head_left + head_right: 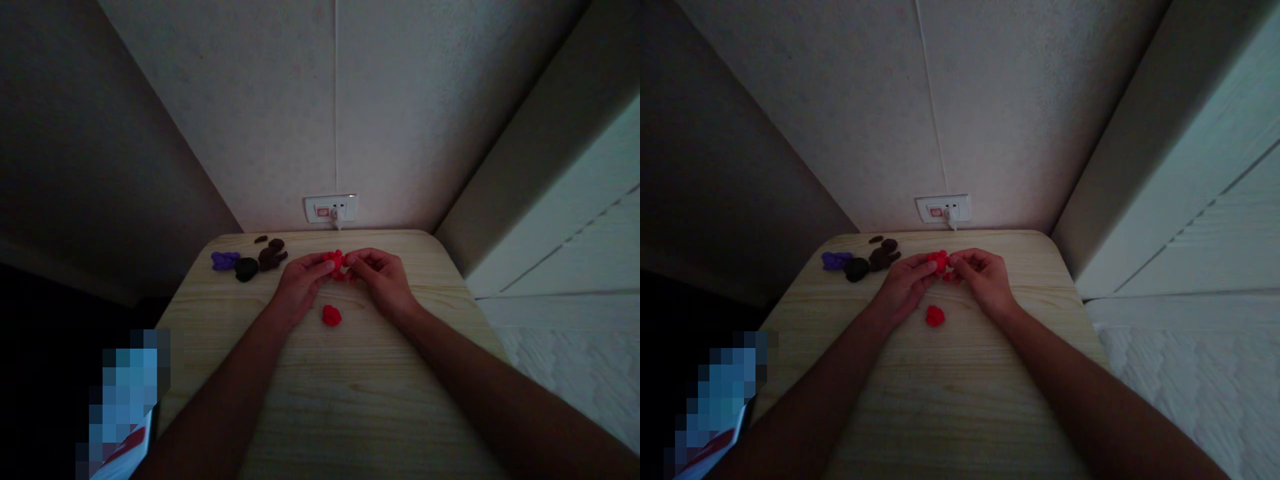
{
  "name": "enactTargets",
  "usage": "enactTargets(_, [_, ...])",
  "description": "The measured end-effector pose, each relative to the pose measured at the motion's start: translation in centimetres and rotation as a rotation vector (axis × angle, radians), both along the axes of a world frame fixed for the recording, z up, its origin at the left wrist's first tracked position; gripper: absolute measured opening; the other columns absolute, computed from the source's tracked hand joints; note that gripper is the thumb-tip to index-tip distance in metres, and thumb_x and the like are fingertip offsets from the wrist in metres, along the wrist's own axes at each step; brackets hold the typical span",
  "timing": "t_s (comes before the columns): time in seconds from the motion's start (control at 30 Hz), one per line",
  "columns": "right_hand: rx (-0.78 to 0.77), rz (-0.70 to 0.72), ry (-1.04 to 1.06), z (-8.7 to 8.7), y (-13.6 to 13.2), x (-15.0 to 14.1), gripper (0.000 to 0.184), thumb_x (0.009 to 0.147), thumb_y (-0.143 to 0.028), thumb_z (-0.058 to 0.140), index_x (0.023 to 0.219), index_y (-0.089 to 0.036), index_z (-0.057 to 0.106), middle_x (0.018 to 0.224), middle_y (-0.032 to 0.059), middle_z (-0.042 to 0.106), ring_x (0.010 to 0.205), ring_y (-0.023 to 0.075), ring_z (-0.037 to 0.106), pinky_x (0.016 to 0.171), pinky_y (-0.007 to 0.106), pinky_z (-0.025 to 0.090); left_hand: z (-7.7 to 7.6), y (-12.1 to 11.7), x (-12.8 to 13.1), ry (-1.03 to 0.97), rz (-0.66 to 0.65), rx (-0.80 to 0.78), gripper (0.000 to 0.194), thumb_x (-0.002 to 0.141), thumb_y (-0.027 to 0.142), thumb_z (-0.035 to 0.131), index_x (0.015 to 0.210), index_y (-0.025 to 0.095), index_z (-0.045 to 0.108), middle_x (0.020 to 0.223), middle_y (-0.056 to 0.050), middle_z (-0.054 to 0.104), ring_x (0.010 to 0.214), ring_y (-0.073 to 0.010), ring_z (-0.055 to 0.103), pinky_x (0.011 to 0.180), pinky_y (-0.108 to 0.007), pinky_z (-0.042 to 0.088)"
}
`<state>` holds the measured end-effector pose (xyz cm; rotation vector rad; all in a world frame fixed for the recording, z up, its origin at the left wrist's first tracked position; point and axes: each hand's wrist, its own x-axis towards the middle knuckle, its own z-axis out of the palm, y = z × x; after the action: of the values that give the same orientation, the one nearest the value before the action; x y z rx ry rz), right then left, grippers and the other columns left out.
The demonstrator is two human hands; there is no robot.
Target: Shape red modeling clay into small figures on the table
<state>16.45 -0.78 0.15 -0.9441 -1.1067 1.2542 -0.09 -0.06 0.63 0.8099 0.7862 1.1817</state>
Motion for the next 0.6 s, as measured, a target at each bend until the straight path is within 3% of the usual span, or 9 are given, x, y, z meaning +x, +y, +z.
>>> enactTargets(0.43, [0.010, -0.033, -0.017, -0.53, 0.38, 0.14, 0.027, 0.073, -0.041, 0.084, 0.083, -0.018, 0.074, 0.067, 0.0017, 0.071, 0.055, 0.0134, 0.062, 0.053, 0.026, 0.052, 0.12, 0.11, -0.16, -0.038, 0.020, -0.054, 0.026, 0.070, 0.024, 0.084, 0.093, 0.012, 0.079, 0.096, -0.009, 0.077, 0.084, -0.0150, 0.069, 0.083, -0.028, 0.054])
enactTargets(0.6, [0.089, -0.076, -0.153, -0.40, 0.07, 0.23, 0.028, 0.077, -0.042, 0.081, 0.093, -0.020, 0.076, 0.069, 0.0019, 0.071, 0.057, 0.0155, 0.064, 0.055, 0.028, 0.053, 0.18, 0.06, -0.09, -0.021, 0.019, -0.044, 0.026, 0.071, 0.024, 0.084, 0.093, 0.012, 0.079, 0.095, -0.009, 0.077, 0.083, -0.0149, 0.068, 0.082, -0.028, 0.054])
